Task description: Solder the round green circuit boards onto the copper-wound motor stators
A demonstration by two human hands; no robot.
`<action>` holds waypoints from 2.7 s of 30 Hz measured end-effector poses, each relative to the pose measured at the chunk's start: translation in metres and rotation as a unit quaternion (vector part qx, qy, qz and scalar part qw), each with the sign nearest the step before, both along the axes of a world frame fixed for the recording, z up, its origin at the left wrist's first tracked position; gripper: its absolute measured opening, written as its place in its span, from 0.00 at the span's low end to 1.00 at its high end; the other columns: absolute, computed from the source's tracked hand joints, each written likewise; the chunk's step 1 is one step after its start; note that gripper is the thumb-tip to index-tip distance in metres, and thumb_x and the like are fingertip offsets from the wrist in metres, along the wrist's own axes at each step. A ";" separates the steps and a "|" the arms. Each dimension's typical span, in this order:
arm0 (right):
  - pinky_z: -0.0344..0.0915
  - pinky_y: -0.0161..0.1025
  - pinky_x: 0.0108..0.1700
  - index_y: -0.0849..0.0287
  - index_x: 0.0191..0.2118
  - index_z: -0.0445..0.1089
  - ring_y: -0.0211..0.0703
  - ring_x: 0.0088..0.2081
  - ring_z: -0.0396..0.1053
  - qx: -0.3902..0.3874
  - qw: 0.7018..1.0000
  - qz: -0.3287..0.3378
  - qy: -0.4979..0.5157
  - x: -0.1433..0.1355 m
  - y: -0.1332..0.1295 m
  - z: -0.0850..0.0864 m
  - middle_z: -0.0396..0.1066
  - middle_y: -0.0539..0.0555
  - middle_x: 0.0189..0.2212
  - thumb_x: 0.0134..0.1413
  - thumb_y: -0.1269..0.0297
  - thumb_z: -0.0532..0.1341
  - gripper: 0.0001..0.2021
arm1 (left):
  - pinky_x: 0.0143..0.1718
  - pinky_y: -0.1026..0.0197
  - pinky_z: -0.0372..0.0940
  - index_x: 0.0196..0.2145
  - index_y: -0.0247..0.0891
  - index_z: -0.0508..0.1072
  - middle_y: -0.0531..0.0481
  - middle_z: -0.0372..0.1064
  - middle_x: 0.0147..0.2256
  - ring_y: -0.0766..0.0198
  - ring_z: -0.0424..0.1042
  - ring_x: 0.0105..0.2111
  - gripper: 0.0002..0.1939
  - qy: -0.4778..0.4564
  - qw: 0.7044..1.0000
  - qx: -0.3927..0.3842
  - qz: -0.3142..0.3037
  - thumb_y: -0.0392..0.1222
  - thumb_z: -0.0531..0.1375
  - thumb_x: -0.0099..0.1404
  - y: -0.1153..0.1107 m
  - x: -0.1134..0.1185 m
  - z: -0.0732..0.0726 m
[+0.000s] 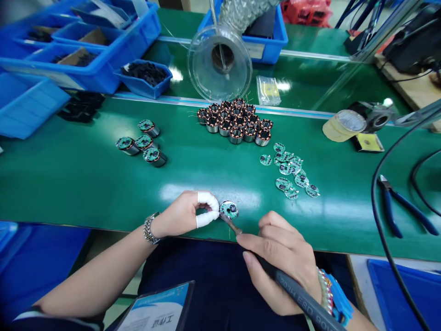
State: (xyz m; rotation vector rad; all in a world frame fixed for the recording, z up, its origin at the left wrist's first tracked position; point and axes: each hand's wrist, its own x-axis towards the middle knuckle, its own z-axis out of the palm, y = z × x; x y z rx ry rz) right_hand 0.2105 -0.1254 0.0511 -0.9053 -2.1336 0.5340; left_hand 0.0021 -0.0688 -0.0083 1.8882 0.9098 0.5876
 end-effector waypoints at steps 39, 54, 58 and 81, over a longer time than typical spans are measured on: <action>0.64 0.40 0.28 0.63 0.38 0.70 0.38 0.23 0.61 -0.007 1.000 0.018 -0.021 -0.004 0.005 0.000 0.63 0.50 0.18 0.44 0.79 0.55 0.14 | 0.28 0.67 0.61 0.25 0.35 0.69 0.52 0.68 0.25 0.69 0.65 0.25 0.02 0.012 1.000 0.001 0.012 0.33 0.57 0.54 0.000 0.001 0.004; 0.64 0.41 0.28 0.62 0.38 0.70 0.38 0.23 0.61 -0.009 1.000 0.016 -0.013 -0.005 0.004 -0.001 0.63 0.51 0.19 0.44 0.80 0.55 0.14 | 0.27 0.66 0.61 0.26 0.35 0.69 0.52 0.69 0.25 0.69 0.66 0.25 0.02 0.014 1.000 0.004 0.016 0.33 0.56 0.54 -0.001 0.002 0.003; 0.64 0.42 0.29 0.62 0.39 0.70 0.39 0.24 0.62 -0.018 1.000 0.014 -0.004 0.000 0.002 -0.001 0.63 0.51 0.19 0.43 0.80 0.56 0.15 | 0.27 0.66 0.62 0.25 0.35 0.69 0.52 0.69 0.25 0.69 0.66 0.25 0.03 0.010 1.000 0.006 0.014 0.33 0.56 0.53 0.000 0.001 0.003; 0.67 0.38 0.45 0.57 0.51 0.58 0.39 0.43 0.69 -0.165 0.969 0.116 -0.139 0.000 0.055 -0.033 0.68 0.55 0.45 0.53 0.70 0.57 0.19 | 0.30 0.65 0.64 0.27 0.35 0.69 0.50 0.70 0.28 0.68 0.68 0.27 0.02 0.006 1.000 0.006 0.005 0.33 0.57 0.54 0.002 -0.001 0.000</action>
